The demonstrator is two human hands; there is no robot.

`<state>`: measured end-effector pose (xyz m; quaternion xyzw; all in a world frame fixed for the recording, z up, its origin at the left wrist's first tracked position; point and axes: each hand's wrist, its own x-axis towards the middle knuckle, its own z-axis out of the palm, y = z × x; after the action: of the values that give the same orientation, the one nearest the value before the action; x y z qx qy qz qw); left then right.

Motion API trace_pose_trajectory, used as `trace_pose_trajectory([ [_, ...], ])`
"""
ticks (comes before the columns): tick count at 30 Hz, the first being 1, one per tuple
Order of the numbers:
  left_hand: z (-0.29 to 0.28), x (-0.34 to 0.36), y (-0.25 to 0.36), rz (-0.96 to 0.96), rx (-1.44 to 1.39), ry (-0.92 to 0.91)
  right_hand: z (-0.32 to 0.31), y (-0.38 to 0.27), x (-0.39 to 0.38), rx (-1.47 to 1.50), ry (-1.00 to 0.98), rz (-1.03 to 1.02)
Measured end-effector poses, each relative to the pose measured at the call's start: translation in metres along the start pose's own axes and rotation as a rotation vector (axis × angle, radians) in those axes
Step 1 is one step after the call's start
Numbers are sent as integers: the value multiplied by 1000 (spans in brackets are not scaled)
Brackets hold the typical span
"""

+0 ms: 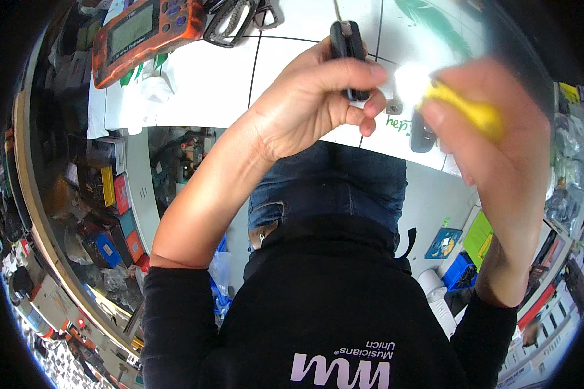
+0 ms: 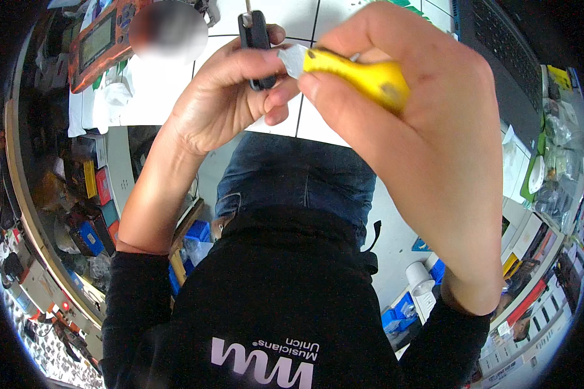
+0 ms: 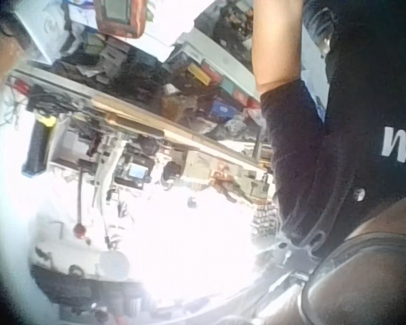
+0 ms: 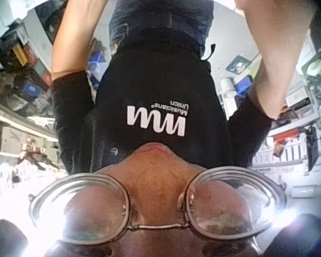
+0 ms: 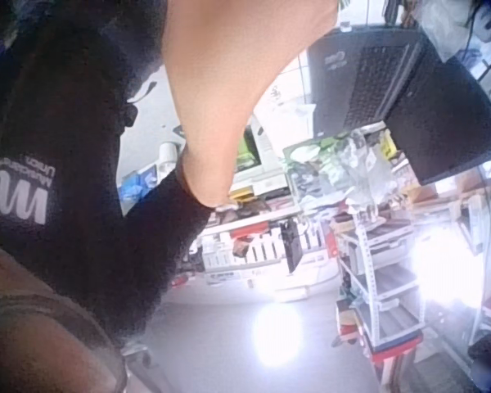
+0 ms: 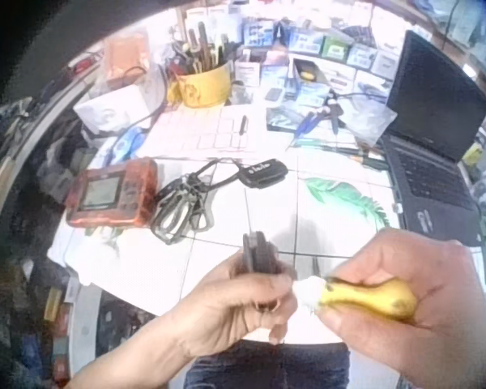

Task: The person disassembles a car key fob using a yellow screwdriver and pliers, removes the battery, and reassembles the fob. The person handles multiple key fobs and tools on a cluttered workbench.

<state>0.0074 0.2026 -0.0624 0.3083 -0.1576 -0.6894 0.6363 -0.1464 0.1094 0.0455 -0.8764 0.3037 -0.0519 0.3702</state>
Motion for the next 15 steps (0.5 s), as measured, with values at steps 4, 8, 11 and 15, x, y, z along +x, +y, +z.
trace_pose_trajectory([
  [4, 1, 4, -3, 29, -198, -95, 11, 5, -10, 183, 4, -3],
  [8, 8, 4, -4, 25, -409, -38, 18, 2, -13, 233, 18, 43],
  [11, -2, 6, 0, -78, -561, -157, 17, 0, -16, 175, 33, 46],
  [15, -1, 6, -4, -18, -514, -108, 17, -1, -16, 155, 47, 14],
])
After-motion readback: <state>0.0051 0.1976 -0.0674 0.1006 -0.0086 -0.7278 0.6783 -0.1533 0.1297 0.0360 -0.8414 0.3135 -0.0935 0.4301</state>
